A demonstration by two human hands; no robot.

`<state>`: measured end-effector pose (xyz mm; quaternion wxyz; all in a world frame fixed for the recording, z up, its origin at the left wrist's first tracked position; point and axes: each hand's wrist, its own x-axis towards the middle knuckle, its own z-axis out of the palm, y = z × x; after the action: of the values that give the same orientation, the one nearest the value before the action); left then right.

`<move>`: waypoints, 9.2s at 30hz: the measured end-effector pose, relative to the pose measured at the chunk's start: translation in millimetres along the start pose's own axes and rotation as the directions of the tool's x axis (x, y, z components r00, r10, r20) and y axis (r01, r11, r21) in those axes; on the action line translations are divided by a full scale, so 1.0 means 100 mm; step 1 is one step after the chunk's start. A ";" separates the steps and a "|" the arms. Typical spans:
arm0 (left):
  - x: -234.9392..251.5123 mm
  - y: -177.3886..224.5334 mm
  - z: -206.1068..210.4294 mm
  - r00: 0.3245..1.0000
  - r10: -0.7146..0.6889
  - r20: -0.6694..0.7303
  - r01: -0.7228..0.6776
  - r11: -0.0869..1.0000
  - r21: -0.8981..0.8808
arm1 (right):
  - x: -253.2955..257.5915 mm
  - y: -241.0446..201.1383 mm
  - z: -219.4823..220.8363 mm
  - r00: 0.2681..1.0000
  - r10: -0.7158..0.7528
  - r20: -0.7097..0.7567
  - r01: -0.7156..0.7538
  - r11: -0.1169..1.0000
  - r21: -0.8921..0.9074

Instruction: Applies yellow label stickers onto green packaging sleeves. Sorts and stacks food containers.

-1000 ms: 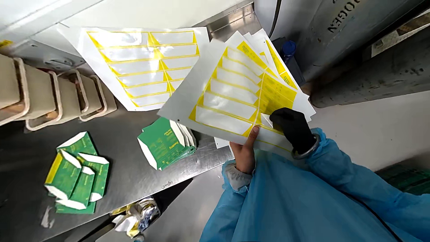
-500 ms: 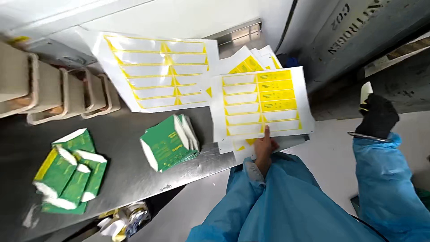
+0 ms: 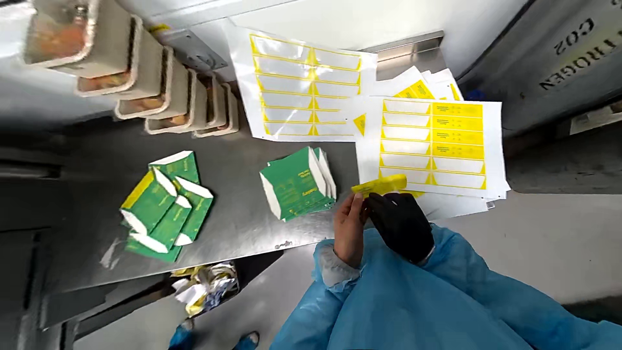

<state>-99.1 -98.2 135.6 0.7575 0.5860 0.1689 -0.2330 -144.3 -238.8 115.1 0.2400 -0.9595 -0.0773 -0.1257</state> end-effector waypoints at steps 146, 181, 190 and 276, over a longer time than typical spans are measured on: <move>0.73 -1.19 1.17 0.996 -0.084 -0.043 0.084 0.996 0.000 | -0.51 1.80 0.36 0.802 0.597 -0.028 -0.585 0.793 0.171; 0.06 -0.26 1.41 0.930 0.363 0.065 -0.358 0.930 -0.082 | -0.02 1.15 -0.94 0.914 0.246 -0.323 -0.036 0.840 0.541; -0.02 -0.21 1.57 0.950 0.311 0.019 -0.308 0.946 -0.097 | -0.11 1.19 -0.93 0.925 0.180 -0.335 0.009 0.870 0.493; 0.21 0.32 -0.39 0.995 0.065 -0.077 -0.072 0.993 -0.097 | 0.46 0.05 0.03 0.987 0.127 -0.097 -0.110 0.980 0.165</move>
<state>-62.8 -57.5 140.4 0.7866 0.5611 0.1878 -0.1766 -98.5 -237.1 123.2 0.3265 -0.9321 -0.0167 -0.1557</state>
